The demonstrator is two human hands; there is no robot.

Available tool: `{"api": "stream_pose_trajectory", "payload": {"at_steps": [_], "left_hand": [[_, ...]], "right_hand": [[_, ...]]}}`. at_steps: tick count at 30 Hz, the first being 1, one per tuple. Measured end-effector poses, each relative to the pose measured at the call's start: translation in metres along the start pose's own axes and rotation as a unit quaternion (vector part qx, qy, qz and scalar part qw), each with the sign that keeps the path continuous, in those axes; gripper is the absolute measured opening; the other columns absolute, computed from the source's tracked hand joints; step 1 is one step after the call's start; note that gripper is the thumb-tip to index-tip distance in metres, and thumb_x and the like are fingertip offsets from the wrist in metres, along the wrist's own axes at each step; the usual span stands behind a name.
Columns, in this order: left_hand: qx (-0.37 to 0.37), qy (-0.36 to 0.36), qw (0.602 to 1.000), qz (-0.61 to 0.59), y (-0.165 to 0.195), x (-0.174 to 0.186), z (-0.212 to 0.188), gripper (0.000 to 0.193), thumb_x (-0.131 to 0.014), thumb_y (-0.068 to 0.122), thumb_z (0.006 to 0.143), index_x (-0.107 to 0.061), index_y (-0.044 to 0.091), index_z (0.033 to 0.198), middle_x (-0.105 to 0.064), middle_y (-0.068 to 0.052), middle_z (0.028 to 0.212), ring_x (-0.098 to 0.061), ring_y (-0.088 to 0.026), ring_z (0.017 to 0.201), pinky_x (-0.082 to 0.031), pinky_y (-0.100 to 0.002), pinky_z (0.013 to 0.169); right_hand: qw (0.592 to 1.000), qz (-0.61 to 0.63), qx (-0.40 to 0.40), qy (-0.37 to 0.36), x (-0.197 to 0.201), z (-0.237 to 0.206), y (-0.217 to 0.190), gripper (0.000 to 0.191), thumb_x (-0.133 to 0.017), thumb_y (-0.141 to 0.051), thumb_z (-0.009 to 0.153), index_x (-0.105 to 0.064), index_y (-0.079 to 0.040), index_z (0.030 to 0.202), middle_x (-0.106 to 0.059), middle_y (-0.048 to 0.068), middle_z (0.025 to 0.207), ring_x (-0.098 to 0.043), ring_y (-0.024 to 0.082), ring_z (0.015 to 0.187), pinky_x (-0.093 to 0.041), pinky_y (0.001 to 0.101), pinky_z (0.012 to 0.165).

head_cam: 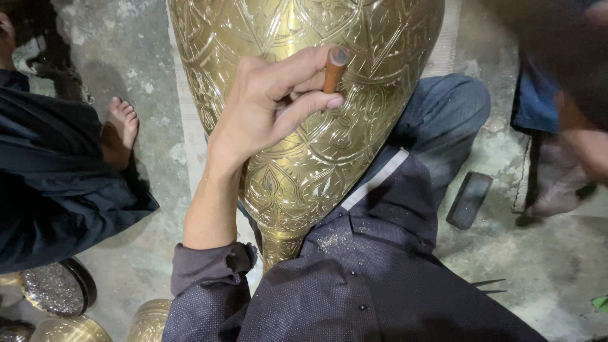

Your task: The person sits on the floor with a large brass vase held between their legs and chisels decorative patterns into its surface. They hold a punch against the metal with one hand and strike it with a wooden mallet in the other, repositioning the punch repeatedly to work different areas of the pattern.

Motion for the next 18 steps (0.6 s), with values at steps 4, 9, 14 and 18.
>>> {"api": "stream_pose_trajectory", "payload": {"at_steps": [4, 9, 14, 18], "left_hand": [[-0.021, 0.011, 1.000, 0.003, 0.002, -0.001, 0.003, 0.040, -0.084, 0.015, 0.102, -0.066, 0.009, 0.137, -0.079, 0.000, 0.093, -0.070, -0.008, 0.066, -0.048, -0.021, 0.058], [0.027, 0.031, 0.998, -0.046, 0.000, 0.001, -0.004, 0.034, -0.084, 0.011, 0.102, -0.068, 0.007, 0.132, -0.078, -0.002, 0.090, -0.069, -0.008, 0.064, -0.050, -0.021, 0.056], [0.004, 0.023, 0.999, -0.043, 0.002, 0.004, -0.007, 0.037, -0.083, 0.011, 0.103, -0.066, 0.006, 0.136, -0.080, -0.004, 0.102, -0.077, -0.009, 0.074, -0.057, -0.019, 0.059], [0.001, 0.027, 0.999, -0.026, 0.002, 0.003, -0.006, 0.043, -0.082, 0.012, 0.104, -0.063, 0.006, 0.141, -0.080, -0.004, 0.101, -0.078, -0.009, 0.077, -0.059, -0.019, 0.062]], "right_hand": [[1.000, -0.006, -0.005, 0.004, 0.004, 0.000, -0.007, 0.052, -0.053, -0.017, 0.101, -0.047, -0.004, 0.151, -0.068, 0.017, 0.114, -0.066, 0.021, 0.077, -0.053, 0.0273, 0.070], [1.000, -0.018, -0.013, 0.019, 0.010, -0.002, -0.029, 0.052, -0.053, -0.018, 0.101, -0.047, -0.004, 0.151, -0.068, 0.017, 0.113, -0.066, 0.021, 0.076, -0.053, 0.0271, 0.069], [0.999, -0.031, -0.010, 0.024, 0.006, -0.003, -0.034, 0.052, -0.053, -0.018, 0.101, -0.047, -0.005, 0.151, -0.069, 0.017, 0.112, -0.065, 0.021, 0.075, -0.052, 0.0270, 0.068], [1.000, -0.023, 0.010, 0.010, -0.002, 0.002, -0.005, 0.052, -0.052, -0.019, 0.101, -0.047, -0.005, 0.151, -0.069, 0.016, 0.112, -0.065, 0.020, 0.074, -0.052, 0.0268, 0.068]]}}
Point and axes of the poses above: each hand's wrist, its own z-axis towards the middle knuckle, its own x-axis out of the back of the hand, y = z × x, the point moved 7 cm from there along z, towards the middle knuckle
